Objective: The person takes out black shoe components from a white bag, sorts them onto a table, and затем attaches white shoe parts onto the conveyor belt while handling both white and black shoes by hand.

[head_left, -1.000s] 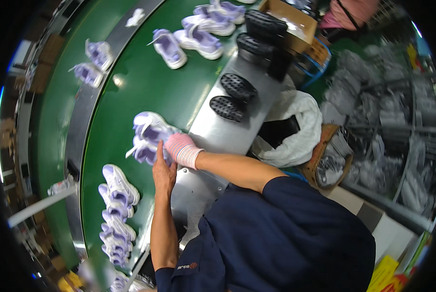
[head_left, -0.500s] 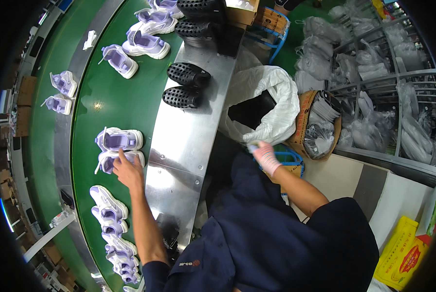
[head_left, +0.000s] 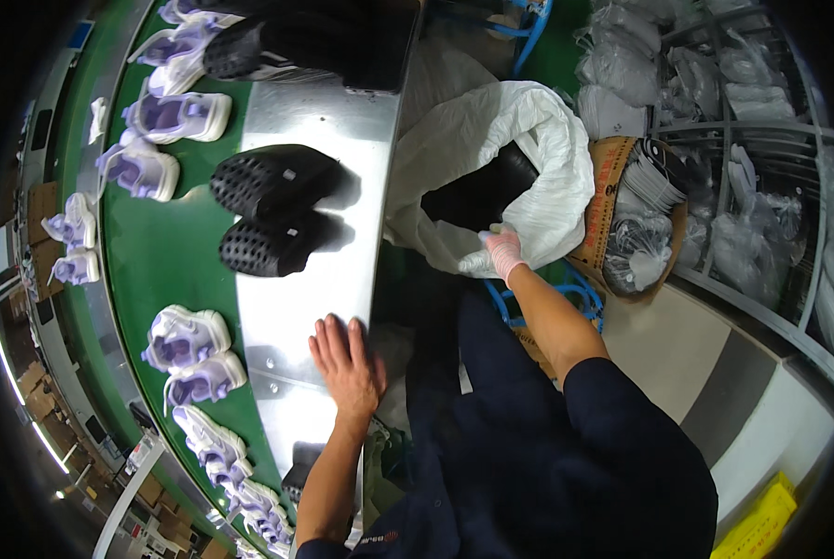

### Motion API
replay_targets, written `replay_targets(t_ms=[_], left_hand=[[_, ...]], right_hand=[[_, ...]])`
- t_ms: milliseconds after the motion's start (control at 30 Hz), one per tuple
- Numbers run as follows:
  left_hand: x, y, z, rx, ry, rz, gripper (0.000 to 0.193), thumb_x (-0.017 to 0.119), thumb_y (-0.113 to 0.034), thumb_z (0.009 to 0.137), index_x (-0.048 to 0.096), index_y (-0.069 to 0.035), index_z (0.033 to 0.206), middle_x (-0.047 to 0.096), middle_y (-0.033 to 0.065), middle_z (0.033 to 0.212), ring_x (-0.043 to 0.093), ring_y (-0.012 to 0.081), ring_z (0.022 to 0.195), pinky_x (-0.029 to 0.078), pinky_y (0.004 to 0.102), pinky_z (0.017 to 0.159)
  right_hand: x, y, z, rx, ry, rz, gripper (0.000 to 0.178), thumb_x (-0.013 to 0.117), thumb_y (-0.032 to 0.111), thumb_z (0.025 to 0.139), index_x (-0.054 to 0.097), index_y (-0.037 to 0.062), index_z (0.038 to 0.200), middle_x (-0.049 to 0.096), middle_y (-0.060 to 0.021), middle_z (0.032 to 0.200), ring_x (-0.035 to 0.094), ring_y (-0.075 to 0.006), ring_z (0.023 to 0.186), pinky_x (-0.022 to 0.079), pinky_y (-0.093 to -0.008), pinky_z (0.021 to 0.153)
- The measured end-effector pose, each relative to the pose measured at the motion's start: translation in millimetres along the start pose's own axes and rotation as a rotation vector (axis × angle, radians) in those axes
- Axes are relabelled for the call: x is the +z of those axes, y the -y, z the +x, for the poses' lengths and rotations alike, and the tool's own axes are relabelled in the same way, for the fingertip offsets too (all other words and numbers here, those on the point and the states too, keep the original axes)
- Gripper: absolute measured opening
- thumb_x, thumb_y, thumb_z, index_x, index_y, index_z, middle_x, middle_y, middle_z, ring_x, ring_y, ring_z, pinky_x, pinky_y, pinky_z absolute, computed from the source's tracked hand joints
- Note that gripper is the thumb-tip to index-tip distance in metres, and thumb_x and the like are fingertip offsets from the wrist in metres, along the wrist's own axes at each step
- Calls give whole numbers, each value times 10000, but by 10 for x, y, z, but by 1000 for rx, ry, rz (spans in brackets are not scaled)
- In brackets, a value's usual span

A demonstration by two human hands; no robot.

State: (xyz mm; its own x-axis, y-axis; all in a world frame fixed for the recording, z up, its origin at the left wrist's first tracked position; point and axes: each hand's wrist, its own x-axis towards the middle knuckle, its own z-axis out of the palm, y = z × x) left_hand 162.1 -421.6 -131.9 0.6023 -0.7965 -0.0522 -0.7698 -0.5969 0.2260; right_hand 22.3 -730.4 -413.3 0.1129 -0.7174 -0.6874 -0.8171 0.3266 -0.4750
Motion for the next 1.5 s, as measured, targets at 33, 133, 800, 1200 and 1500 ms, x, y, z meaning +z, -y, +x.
replay_targets(t_ms=[33,133,800,1200,1500], left_hand=[[29,-1,11,9,-6,8,781,692,-157,813,419,-48,1538,310,319,1599,273,536,1489,195,648,1221],[51,20,73,30,-10,22,774,688,-138,811,410,-29,1525,324,339,1574,288,572,1465,216,685,1200],[27,70,105,41,106,151,897,639,-137,815,244,-28,1614,247,386,1600,231,597,1483,204,700,1186],[8,47,136,42,34,117,831,671,-150,814,345,-37,1570,298,353,1589,273,580,1472,214,691,1194],[-352,-664,928,-96,176,-707,571,701,-255,939,545,-23,1436,495,247,1499,512,409,1343,411,464,1126]], right_hand=[[72,-51,262,37,-64,140,542,780,269,860,649,38,1332,745,-132,1126,693,-287,1038,522,-400,929],[224,16,944,159,-69,316,542,782,280,863,642,37,1327,691,-157,1287,646,-311,1195,487,-387,1012],[-139,-479,1914,-231,65,396,278,821,159,868,691,12,1066,720,-18,982,599,-138,845,515,-341,784],[-1665,260,599,-187,812,1166,549,797,90,885,589,-13,1382,682,-115,1328,657,-247,1212,497,-408,1082],[-1899,922,-593,-284,1035,898,707,878,371,801,613,-33,1318,711,-74,1152,681,-197,1087,545,-355,963]])
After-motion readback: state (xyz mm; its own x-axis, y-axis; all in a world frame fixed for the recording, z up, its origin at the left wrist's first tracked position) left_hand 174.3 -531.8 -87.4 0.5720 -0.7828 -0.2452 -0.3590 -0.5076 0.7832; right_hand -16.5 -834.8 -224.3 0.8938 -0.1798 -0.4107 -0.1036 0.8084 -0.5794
